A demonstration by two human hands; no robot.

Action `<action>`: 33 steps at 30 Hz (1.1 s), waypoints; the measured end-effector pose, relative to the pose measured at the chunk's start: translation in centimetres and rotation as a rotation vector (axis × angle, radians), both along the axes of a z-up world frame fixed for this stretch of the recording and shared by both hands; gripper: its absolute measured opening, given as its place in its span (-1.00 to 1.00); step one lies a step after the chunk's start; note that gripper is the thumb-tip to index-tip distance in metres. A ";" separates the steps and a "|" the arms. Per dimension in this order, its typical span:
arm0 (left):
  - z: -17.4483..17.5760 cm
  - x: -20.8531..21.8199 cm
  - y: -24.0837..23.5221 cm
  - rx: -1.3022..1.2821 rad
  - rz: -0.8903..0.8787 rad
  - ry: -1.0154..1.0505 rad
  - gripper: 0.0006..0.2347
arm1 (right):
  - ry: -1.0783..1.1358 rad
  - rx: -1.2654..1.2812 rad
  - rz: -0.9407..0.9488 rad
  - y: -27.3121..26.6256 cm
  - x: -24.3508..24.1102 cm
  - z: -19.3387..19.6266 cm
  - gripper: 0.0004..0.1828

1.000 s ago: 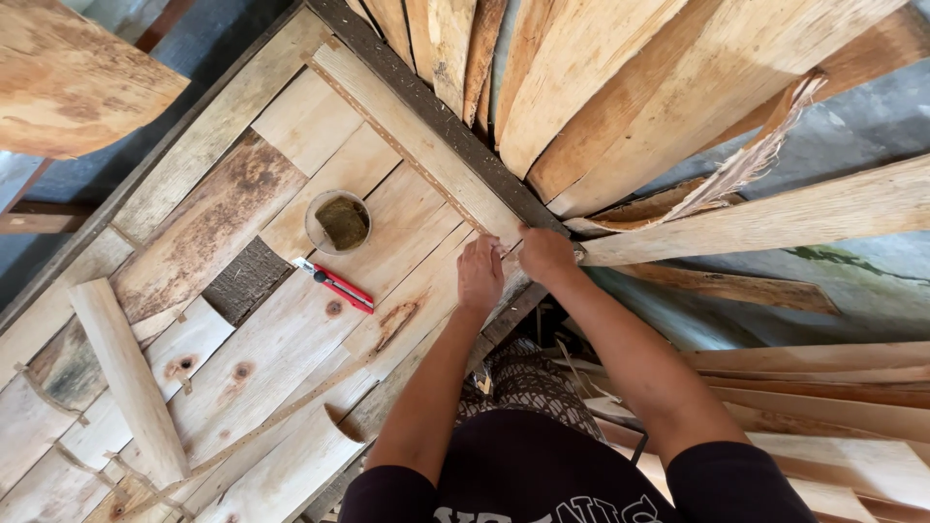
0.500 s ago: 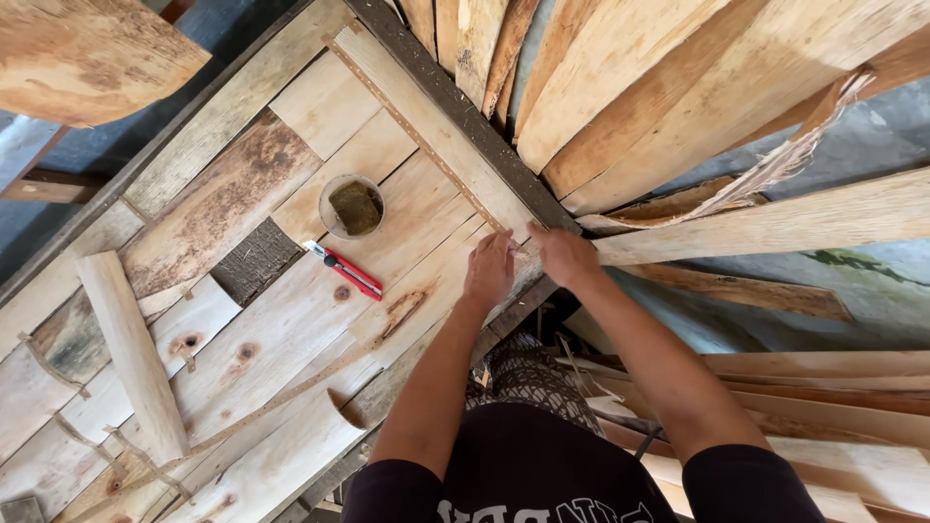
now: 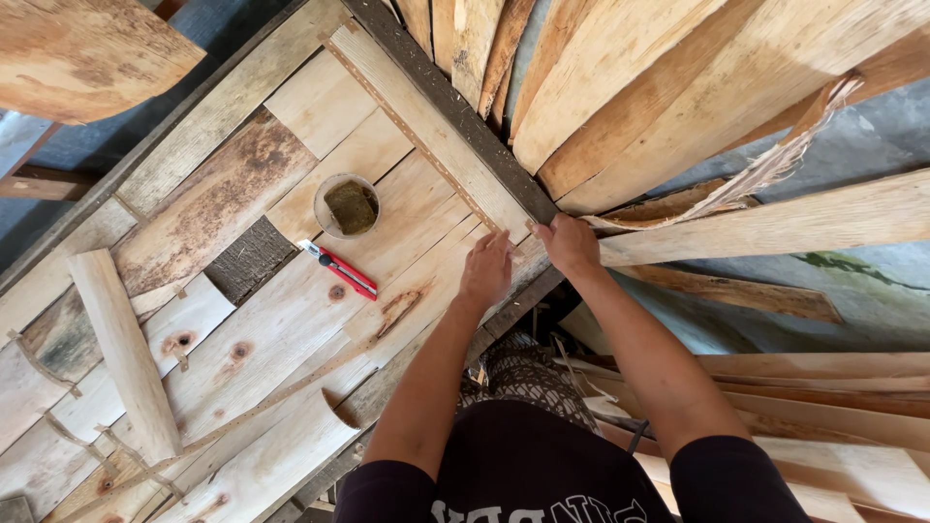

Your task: The person places thin wooden strips across a panel on the workbench, dips the strip ends into a bowl of dark paste, and presses the strips onto the panel surface, working along the panel and repositioning strips by hand.

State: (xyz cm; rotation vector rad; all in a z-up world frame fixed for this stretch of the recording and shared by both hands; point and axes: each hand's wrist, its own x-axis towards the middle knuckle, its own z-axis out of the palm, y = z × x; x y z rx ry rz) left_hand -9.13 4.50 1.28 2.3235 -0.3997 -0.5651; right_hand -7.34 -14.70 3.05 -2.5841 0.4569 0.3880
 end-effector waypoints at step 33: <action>0.8 0.1 -1.8 0.359 -0.379 0.067 -0.48 | 0.079 -0.061 0.182 0.2 -2.0 -0.7 -0.54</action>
